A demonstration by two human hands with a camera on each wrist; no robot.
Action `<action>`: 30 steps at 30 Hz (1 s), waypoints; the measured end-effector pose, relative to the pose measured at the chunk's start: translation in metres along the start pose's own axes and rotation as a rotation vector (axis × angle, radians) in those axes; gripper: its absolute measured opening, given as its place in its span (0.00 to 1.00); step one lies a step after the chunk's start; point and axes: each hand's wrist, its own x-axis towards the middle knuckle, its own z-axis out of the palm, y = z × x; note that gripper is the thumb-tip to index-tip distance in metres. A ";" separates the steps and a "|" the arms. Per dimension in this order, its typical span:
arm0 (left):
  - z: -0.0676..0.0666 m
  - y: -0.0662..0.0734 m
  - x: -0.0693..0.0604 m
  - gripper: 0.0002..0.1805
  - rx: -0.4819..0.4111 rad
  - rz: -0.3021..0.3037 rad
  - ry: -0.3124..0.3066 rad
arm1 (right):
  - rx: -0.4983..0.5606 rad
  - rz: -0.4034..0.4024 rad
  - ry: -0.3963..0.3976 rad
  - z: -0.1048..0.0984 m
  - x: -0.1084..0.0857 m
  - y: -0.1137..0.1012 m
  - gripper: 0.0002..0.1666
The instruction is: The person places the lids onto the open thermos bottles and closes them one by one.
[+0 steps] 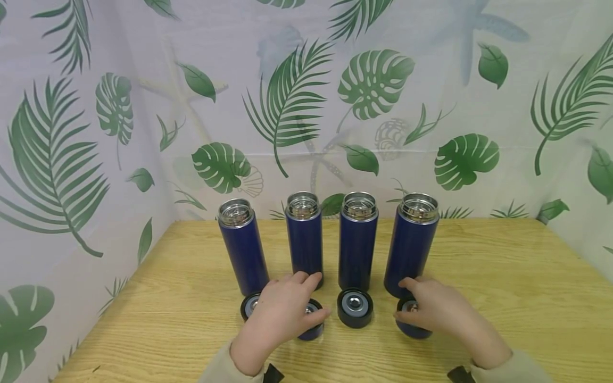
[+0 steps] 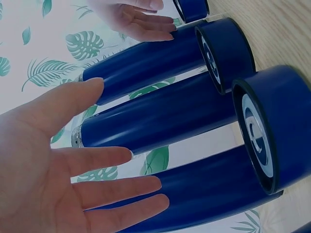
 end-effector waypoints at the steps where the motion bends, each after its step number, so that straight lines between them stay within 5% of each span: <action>1: 0.000 0.000 0.000 0.32 -0.001 0.002 0.004 | 0.000 -0.002 -0.009 0.001 0.001 0.001 0.36; 18: 0.007 0.009 0.006 0.29 -0.041 0.069 0.138 | 0.000 -0.021 -0.065 0.014 0.005 0.008 0.35; 30: 0.005 0.017 0.015 0.28 -0.201 0.086 0.216 | -0.016 -0.027 -0.116 0.019 0.008 0.013 0.38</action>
